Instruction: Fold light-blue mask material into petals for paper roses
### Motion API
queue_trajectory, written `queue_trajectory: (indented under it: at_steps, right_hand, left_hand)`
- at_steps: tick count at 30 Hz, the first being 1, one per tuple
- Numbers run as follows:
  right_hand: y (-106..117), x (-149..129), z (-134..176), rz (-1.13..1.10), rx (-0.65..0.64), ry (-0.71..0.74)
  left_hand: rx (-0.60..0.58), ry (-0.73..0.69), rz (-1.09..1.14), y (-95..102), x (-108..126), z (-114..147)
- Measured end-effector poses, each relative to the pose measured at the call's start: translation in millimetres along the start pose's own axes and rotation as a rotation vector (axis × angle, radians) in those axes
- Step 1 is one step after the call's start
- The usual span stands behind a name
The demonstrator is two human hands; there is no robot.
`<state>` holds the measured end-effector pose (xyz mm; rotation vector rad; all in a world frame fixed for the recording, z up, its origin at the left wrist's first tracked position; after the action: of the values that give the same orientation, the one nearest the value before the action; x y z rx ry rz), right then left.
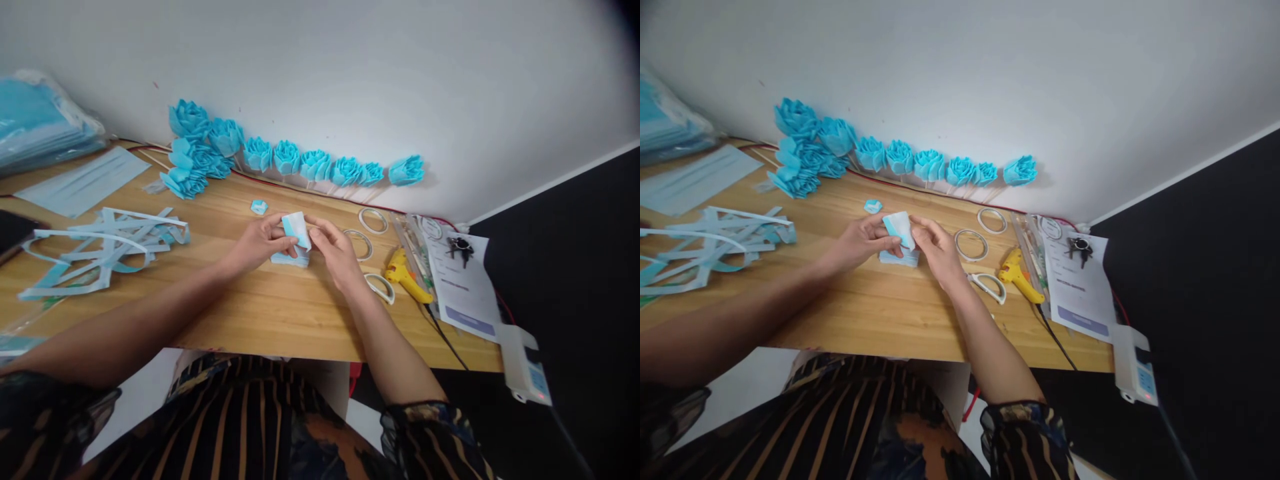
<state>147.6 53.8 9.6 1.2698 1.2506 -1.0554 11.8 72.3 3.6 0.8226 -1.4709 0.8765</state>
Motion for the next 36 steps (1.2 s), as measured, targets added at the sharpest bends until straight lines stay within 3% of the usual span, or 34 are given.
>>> queue_trajectory:
  at_steps: [5, 19, 31, 36]
  right_hand:
    - [4, 1, -2, -0.09, 0.02, 0.014]
    - [-11, 4, 1, -0.094, -0.132, -0.084]
    - [17, -10, 0, 0.08, 0.169, 0.086]
    - [5, -37, 7, 0.354, 0.117, 0.327]
  left_hand:
    - [0.036, 0.006, -0.011, 5.5, -5, -3]
    - [0.096, -0.165, -0.05, 4.0, 14, 1]
    - [0.155, -0.091, -0.055, 13.8, 10, -1]
    - [0.164, -0.084, 0.003, 15.9, 9, -2]
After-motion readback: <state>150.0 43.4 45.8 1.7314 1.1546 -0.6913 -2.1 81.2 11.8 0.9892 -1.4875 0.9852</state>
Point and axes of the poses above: each hand's wrist, its own z-axis away from the middle knuckle, its own y-axis out of the back of the hand, x = y × z, the point moved 9 cm from there along -z, towards the middle knuckle, and after that the axes turned 1 degree about y, right-handed, at the moved point
